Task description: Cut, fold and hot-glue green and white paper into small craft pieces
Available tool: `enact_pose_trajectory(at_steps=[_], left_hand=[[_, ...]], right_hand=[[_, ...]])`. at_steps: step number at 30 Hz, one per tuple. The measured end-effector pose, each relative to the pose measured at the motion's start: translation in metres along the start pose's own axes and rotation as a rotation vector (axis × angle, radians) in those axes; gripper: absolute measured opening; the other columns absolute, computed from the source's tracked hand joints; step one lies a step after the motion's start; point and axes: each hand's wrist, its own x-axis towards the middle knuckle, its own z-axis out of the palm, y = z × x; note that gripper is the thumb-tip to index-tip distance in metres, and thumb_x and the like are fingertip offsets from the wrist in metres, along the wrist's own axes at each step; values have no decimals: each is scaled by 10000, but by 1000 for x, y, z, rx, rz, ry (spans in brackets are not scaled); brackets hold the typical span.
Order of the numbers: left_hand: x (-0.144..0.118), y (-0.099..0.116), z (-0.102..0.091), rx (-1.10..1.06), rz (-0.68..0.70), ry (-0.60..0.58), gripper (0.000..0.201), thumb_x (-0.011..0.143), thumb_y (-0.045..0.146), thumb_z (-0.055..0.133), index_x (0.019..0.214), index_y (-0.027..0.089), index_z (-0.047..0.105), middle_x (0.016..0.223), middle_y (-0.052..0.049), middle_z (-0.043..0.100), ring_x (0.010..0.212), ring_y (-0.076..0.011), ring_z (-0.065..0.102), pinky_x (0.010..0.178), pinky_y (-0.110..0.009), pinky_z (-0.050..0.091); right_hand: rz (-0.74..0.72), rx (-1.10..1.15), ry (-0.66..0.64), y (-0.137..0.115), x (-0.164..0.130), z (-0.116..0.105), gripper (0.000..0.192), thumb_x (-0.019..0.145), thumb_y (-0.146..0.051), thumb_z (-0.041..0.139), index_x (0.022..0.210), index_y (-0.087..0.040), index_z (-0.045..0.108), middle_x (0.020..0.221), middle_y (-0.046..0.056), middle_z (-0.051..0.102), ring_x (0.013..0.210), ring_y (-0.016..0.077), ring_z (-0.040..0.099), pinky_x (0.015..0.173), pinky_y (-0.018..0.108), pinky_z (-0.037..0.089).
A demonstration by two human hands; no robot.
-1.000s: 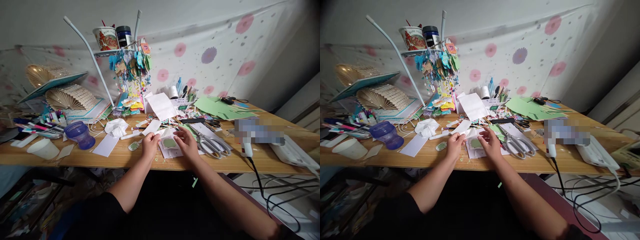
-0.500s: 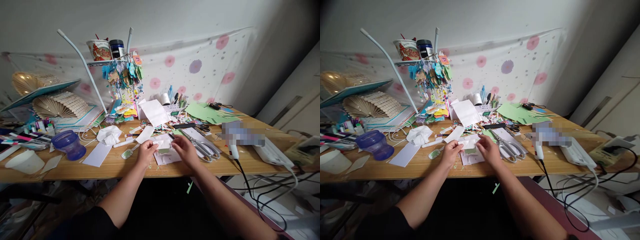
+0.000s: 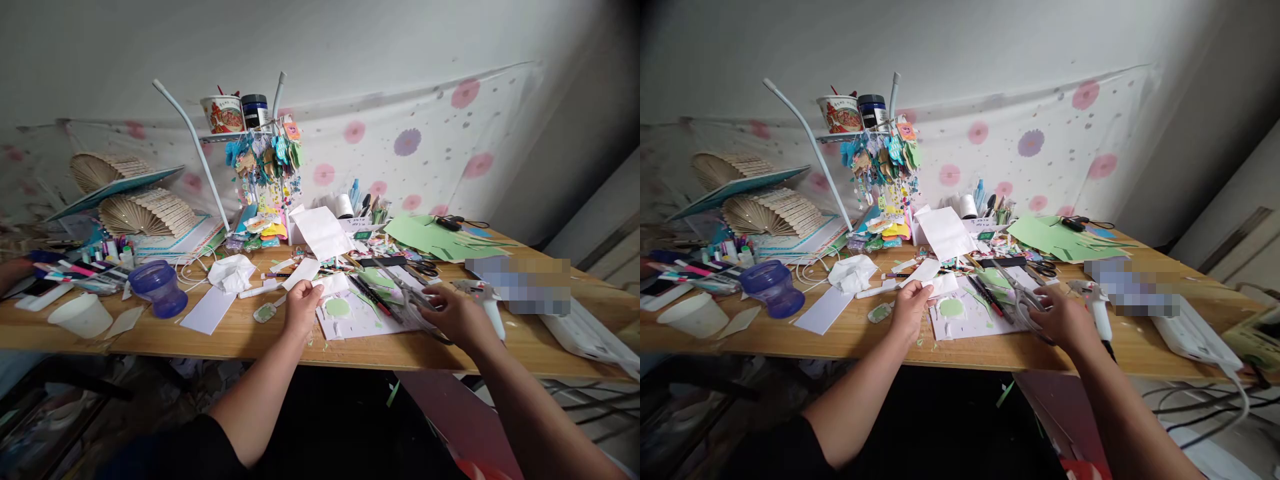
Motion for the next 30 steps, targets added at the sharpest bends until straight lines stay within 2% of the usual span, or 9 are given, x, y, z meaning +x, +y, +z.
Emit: enact_pose_trajectory(at_steps=[2,4,6,8,14,20,23,26,30], left_hand=[[-3,5,2,-48,5,-12,344,587,363,749,602,158,474,613,57,540,594,-89,584,622,-230,504],[-7,10,5,-102,-4,-26,367,585,359,758,604,159,452,617,49,552,631,-123,637,645,-250,514],[-13,17,9,-146,-22,-29,384,577,351,770,616,161,439,614,43,559,662,-165,675,638,-257,517],[-19,24,12,-182,-38,-25,389,567,345,783,633,160,447,613,38,570,668,-186,688,622,-258,519],[-29,37,17,-231,-69,-40,383,558,354,791,674,155,486,634,18,612,656,-187,687,610,-269,526],[-33,37,15,-226,-54,-17,375,567,345,787,692,153,489,652,8,630,642,-177,685,615,-265,528],[-36,38,15,-222,-58,-21,368,577,328,783,664,150,472,631,19,612,638,-172,687,609,-243,521],[-39,41,18,-212,-72,-18,374,571,312,786,630,148,456,608,26,594,636,-174,689,604,-232,513],[-39,44,22,-201,-95,-11,363,561,314,788,626,144,474,612,16,601,644,-181,690,598,-231,506]], right_hand=[[50,342,36,-11,-20,-12,479,590,-464,677,998,-216,631,733,56,652,556,202,588,492,308,425],[121,645,-45,-27,-47,-20,564,596,-512,679,1068,-218,581,677,24,614,476,161,526,434,282,395],[156,728,-272,-45,-75,-21,527,638,-506,690,1061,-213,574,541,-26,527,414,138,454,393,259,343],[140,820,-386,-60,-99,-18,469,705,-521,647,1042,-203,580,503,-41,469,415,135,434,398,256,328],[91,1013,-666,-79,-132,-8,382,802,-525,537,945,-184,631,771,82,658,600,209,601,572,330,451],[165,1122,-768,-68,-161,-4,462,855,-508,486,1207,-210,482,525,13,610,535,186,577,552,292,410],[181,1180,-886,-65,-164,-9,535,850,-548,471,1256,-203,418,549,14,613,494,177,585,517,285,408],[160,1165,-817,-66,-154,-15,536,824,-503,550,1239,-188,423,689,44,641,520,160,591,509,277,418],[134,1029,-612,-60,-141,-12,556,793,-478,612,1232,-204,407,623,-36,501,441,93,454,414,217,332]])
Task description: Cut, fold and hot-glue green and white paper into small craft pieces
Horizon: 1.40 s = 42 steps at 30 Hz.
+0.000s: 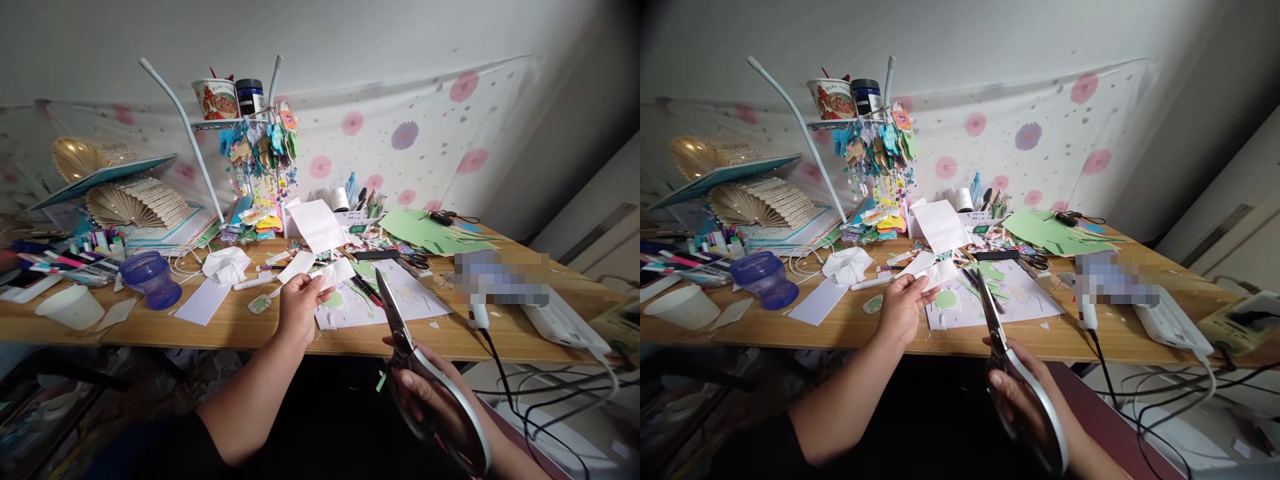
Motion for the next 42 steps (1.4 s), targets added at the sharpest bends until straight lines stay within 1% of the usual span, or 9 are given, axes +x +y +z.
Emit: enact_pose_trajectory(at_steps=[4,7,11,18,22,28,36,39,42], left_hand=[[1,-2,5,-20,-25,7,365,542,326,795,655,142,501,644,-4,625,658,-184,687,615,-247,506],[0,-6,12,-33,-51,-5,358,535,320,797,647,140,508,661,-2,615,656,-161,664,637,-273,521],[-2,-14,21,-53,-55,0,366,519,283,799,585,145,466,613,33,547,600,-100,579,659,-310,545],[0,-26,27,-37,-125,-46,360,553,292,770,637,153,449,670,-11,615,664,-187,670,658,-321,537],[0,-29,28,-8,-112,-63,358,568,305,759,640,154,442,675,-12,619,669,-195,680,664,-321,537],[4,-34,25,41,-47,-85,373,592,314,745,614,163,406,649,25,570,628,-161,660,637,-306,541],[2,-27,24,-29,-104,-113,403,558,301,774,621,164,401,668,24,596,643,-174,678,657,-302,537],[3,-27,25,-39,-121,-126,404,552,301,780,627,162,407,693,7,621,648,-185,683,646,-301,533],[5,-28,24,-27,-129,-140,410,546,317,784,621,161,413,687,-1,620,635,-181,675,635,-304,532]], right_hand=[[-116,-81,-54,12,-1,-4,636,762,-651,524,1209,-210,421,704,-4,490,578,138,496,518,274,431],[-137,-216,-98,15,-5,-3,600,812,-635,457,1238,-217,398,787,30,527,692,175,537,648,324,469],[-163,-364,-59,11,-4,-2,535,864,-572,411,1246,-198,413,788,39,535,650,166,518,592,298,454],[-223,-515,-10,5,8,-6,500,880,-534,399,1201,-160,484,720,29,552,594,151,506,544,269,431],[-227,-535,3,1,8,-7,498,879,-532,396,1184,-153,503,701,26,563,585,150,517,545,270,441],[-155,-603,50,-5,11,-3,526,851,-560,427,1155,-142,521,756,50,611,665,182,573,608,293,469],[-25,-592,127,3,19,-2,606,766,-633,493,1107,-135,555,643,14,573,496,148,514,434,250,399],[-46,-578,115,2,17,1,549,811,-602,456,1094,-140,544,671,26,579,537,155,533,470,256,423],[-158,-571,87,-2,14,2,475,839,-571,439,1054,-160,542,775,56,610,682,188,577,601,289,472]])
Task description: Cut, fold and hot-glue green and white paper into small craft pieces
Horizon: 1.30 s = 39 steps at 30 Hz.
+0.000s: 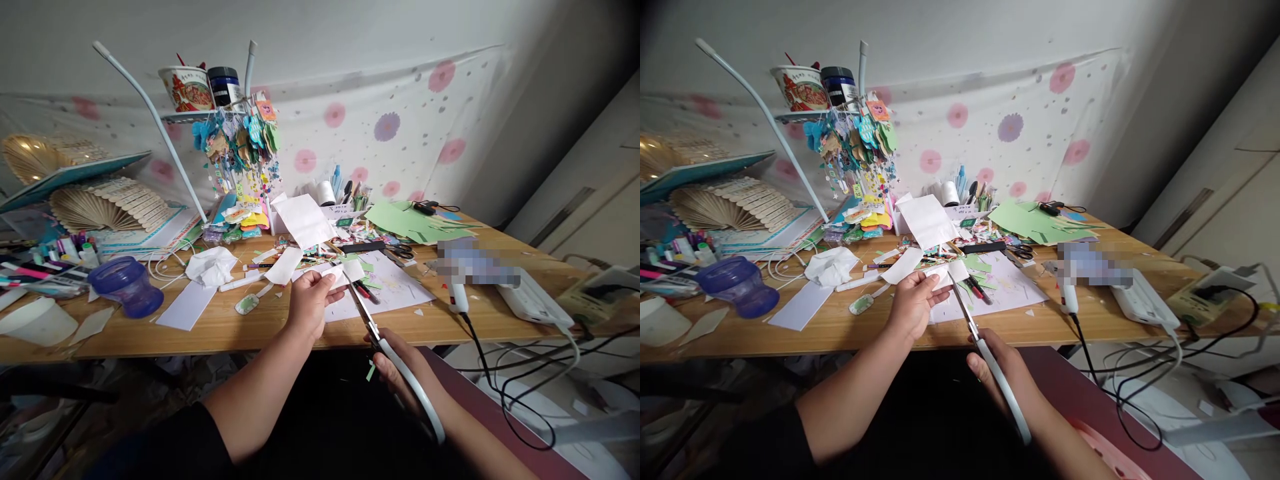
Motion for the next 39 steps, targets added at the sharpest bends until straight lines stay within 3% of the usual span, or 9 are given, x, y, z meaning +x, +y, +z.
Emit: enact_pose_trajectory(at_steps=[4,10,17,21,24,27,30,34,39], left_hand=[[0,-2,0,24,5,-2,417,527,322,795,601,160,418,630,26,570,579,-140,634,625,-309,538],[0,-7,1,95,-24,0,396,540,320,785,578,156,427,585,33,534,558,-121,606,604,-294,539],[16,-18,1,57,-84,15,406,534,305,795,604,159,423,608,7,598,566,-152,653,583,-270,526],[30,-12,-13,177,-87,-8,418,510,323,804,587,160,426,602,-2,587,602,-184,669,516,-228,477],[40,-1,-36,282,18,17,399,490,347,801,558,156,457,583,25,539,561,-119,601,534,-216,449],[46,5,-61,436,160,96,359,516,348,768,509,158,463,495,68,414,484,-62,433,505,-196,362],[46,4,-78,597,241,116,326,562,355,725,497,159,473,477,74,363,480,-60,340,495,-205,275],[42,-2,-84,656,272,113,314,590,373,695,516,162,474,513,66,375,517,-75,349,523,-214,267],[41,-11,-86,761,253,47,290,639,336,651,534,174,435,501,71,358,488,-76,310,488,-216,224]], right_hand=[[-85,34,1,-1,-1,-1,467,841,-580,431,1066,-183,532,833,64,612,769,209,581,711,331,477],[14,85,17,4,5,4,536,821,-640,408,1068,-174,503,674,6,523,566,147,506,525,278,425],[244,179,69,5,20,9,543,779,-663,443,982,-164,514,537,-63,429,405,111,443,404,241,366],[212,-200,122,12,40,-28,490,767,-569,529,1053,-173,572,625,18,602,509,171,565,478,268,407],[239,-678,222,23,64,-61,488,748,-521,557,1105,-190,599,807,115,700,696,264,643,575,312,424],[280,-916,252,39,87,-78,517,772,-451,513,1209,-178,545,937,151,705,794,305,652,615,339,426],[297,-990,258,53,99,-81,546,771,-453,496,1225,-149,529,981,167,694,799,303,648,634,352,428],[264,-1069,204,59,101,-80,445,785,-423,483,1105,-143,614,914,161,683,813,294,632,658,359,425],[-120,-1092,356,46,96,-57,323,826,-308,492,1032,-131,667,1038,161,613,999,292,541,860,399,394]])
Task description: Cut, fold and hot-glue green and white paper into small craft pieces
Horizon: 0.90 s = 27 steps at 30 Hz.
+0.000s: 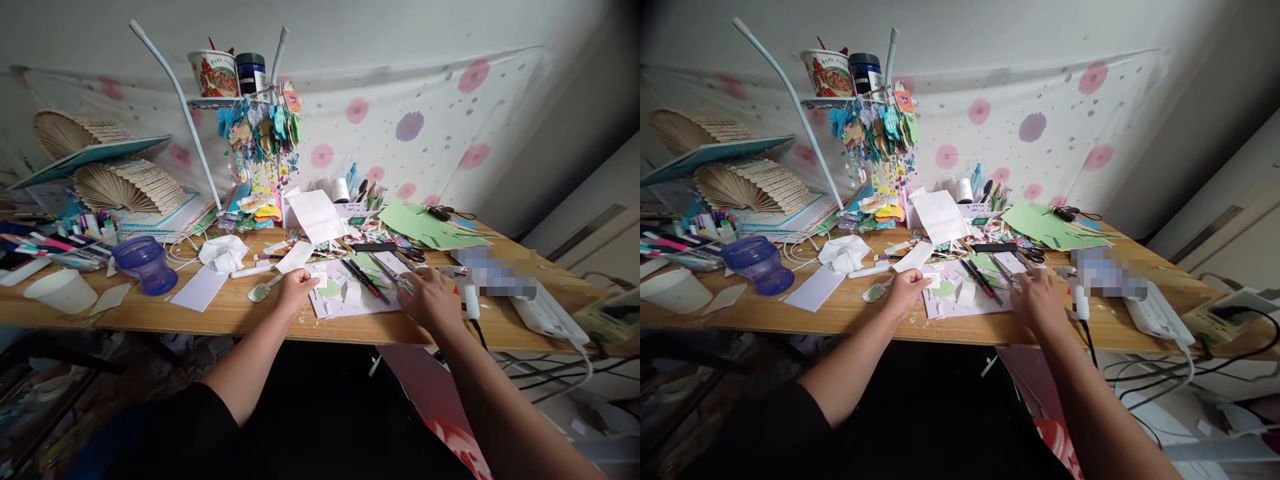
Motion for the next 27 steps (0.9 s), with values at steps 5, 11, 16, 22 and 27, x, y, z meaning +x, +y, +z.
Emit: enact_pose_trajectory(at_steps=[5,11,16,22,27], left_hand=[[1,-7,4,182,22,-84,270,653,307,621,526,183,418,476,74,351,480,-84,306,485,-222,190],[2,-6,4,294,41,-111,249,662,301,600,521,188,429,476,67,380,490,-96,335,492,-229,184],[3,-8,3,288,49,-114,252,665,303,600,523,190,426,470,70,375,485,-94,330,494,-232,189],[5,-14,4,252,45,-125,240,669,295,596,531,185,433,481,71,387,478,-88,340,487,-224,209],[3,-5,2,84,-42,-99,243,644,293,611,535,188,421,454,74,385,442,-84,347,470,-220,229]], right_hand=[[-309,266,-15,-53,1,4,249,843,-355,544,978,-199,684,1043,100,609,965,253,509,864,364,399],[-231,262,32,-52,15,3,223,888,-270,473,858,-182,676,979,109,619,914,249,503,819,370,399],[-356,235,-95,-54,17,4,211,832,-367,563,900,-215,692,1058,93,596,961,262,484,833,381,390],[-78,110,106,-30,30,1,246,875,-288,486,916,-171,698,1014,132,597,939,268,485,818,391,378],[-35,85,100,-30,40,-1,291,870,-278,489,1060,-167,679,1125,148,587,992,297,495,835,412,376]])
